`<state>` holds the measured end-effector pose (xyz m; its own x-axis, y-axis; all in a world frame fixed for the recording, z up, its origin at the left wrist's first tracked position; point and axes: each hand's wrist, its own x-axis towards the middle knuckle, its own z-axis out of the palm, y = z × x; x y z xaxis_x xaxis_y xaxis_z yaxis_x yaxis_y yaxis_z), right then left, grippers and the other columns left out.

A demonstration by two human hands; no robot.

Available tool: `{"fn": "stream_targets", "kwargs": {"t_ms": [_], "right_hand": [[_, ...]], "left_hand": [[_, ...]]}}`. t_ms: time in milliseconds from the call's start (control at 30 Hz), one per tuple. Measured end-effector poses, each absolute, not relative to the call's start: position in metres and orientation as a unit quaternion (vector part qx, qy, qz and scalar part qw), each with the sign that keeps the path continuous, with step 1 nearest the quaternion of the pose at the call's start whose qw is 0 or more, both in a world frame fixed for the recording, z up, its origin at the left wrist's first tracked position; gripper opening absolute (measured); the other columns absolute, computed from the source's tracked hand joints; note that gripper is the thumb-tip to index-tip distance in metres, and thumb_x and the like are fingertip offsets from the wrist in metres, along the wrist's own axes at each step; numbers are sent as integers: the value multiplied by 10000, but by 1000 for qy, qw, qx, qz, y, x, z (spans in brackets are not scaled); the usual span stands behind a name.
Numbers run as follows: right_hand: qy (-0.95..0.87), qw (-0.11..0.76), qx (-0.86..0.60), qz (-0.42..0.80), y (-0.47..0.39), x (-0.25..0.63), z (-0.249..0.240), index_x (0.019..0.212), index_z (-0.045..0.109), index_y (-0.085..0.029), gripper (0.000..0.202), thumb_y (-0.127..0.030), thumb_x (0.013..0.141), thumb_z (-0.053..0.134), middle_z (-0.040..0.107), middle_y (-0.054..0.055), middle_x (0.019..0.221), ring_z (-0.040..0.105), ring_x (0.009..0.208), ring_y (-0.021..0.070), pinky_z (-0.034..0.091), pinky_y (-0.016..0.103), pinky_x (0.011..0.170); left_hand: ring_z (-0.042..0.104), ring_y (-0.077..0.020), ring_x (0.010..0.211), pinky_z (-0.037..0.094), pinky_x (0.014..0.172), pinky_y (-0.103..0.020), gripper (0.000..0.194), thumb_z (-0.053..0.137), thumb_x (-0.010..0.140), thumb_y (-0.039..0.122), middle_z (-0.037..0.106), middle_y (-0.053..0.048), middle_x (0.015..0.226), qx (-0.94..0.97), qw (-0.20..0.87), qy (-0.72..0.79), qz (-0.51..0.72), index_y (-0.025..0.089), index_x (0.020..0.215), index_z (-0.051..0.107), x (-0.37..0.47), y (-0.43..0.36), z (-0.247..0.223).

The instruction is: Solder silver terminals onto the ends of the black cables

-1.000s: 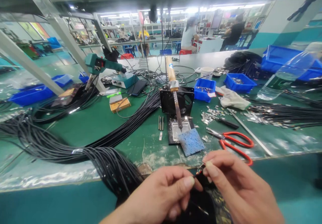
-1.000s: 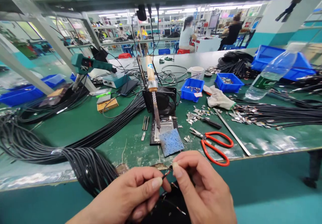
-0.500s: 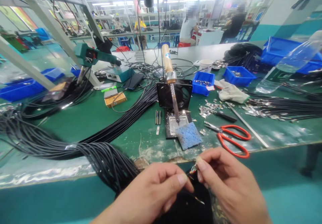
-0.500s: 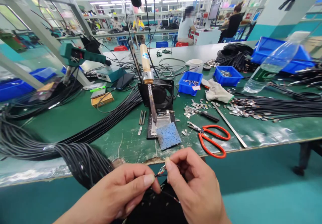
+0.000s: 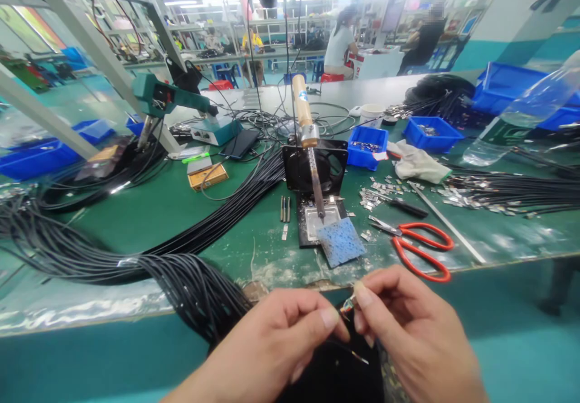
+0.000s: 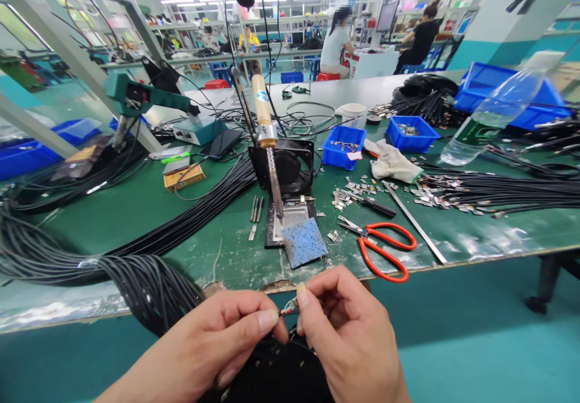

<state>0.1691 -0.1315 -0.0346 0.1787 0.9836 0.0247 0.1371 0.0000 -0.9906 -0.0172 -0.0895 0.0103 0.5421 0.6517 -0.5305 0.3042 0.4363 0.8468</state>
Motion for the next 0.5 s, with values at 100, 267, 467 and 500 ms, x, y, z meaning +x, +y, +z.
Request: {"fn": "stream_targets", "kwargs": {"t_ms": [100, 267, 467, 500], "right_hand": [[-479, 517, -565, 429, -132, 169, -36, 795, 659, -220, 201, -375, 919, 687, 692, -10, 581, 652, 490, 129, 552, 194, 473], [-488, 556, -539, 404, -133, 164, -36, 835, 664, -236, 116, -298, 930, 685, 697, -23, 626, 665, 525, 117, 570, 176, 504], [-499, 612, -512, 337, -135, 160, -37, 886, 676, -264, 77, -191, 909, 686, 698, -15, 798, 694, 616, 127, 609, 207, 579], [-498, 615, -512, 333, -135, 160, -37, 887, 677, -267, 81, -189, 906, 689, 696, -13, 809, 693, 619, 127, 611, 209, 579]], "left_hand": [[299, -92, 476, 215, 442, -210, 396, 569, 974, 512, 375, 91, 515, 517, 708, 464, 126, 156, 931, 737, -17, -90, 10], [318, -75, 455, 216, 426, -202, 387, 571, 976, 518, 456, 74, 559, 527, 697, 468, 128, 170, 953, 741, -18, -91, 11], [397, -78, 529, 288, 481, -198, 251, 677, 940, 403, 549, 40, 673, 498, 708, 459, 201, 166, 992, 739, -12, -94, 11], [392, -79, 532, 285, 484, -198, 235, 697, 929, 388, 532, 49, 654, 493, 709, 457, 215, 169, 1003, 739, -11, -94, 10]]}}
